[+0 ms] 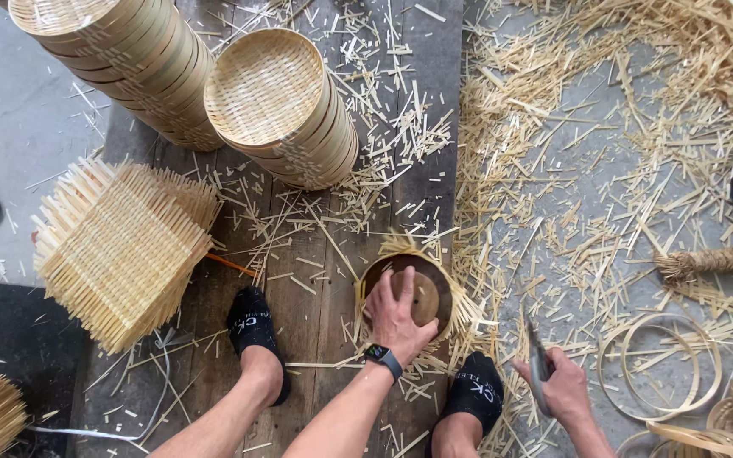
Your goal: The person sits on the workshop floor assembling woven bamboo baskets. They fit a round woven bamboo panel onto a wooden base mold, trim excess bamboo strips with scissors, press the rim ring into place, and stack the finished basket onto a pile of completed baskets.
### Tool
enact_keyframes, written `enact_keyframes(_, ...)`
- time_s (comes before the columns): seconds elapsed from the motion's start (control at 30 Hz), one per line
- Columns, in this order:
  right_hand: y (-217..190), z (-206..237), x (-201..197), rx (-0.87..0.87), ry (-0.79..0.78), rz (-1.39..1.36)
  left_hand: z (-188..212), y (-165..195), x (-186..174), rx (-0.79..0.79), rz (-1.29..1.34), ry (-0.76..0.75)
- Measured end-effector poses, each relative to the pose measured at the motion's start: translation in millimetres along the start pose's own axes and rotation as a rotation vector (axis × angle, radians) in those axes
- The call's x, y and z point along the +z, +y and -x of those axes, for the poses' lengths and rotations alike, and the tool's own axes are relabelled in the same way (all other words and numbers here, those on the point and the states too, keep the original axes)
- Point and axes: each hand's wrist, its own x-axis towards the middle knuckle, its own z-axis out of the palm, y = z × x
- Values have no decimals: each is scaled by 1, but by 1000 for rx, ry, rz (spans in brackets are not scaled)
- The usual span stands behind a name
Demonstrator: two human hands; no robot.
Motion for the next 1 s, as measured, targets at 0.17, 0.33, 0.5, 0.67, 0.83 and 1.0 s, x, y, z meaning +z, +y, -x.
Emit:
enact_keyframes(0.17,-47,3,-21,-391,91,183,-14,-7,-17,238,-25,-261)
enact_keyframes(0.33,-79,-18,-12,-601,352,458,-2,-2,-19,376,-133,-173)
enact_keyframes(0.5,-76,-30,-10,-580,375,594,10,4,4,171,-40,22)
enact_keyframes(0.67,-78,-40,-2,-752,674,499,9,4,15,140,-74,-8)
enact_keyframes(0.83,-72,-49,-6,-610,429,579,1,-5,5,256,-63,-66)
enact_keyframes(1.0,-76,-55,-7,-580,398,619,-5,-6,-2,335,-16,-119)
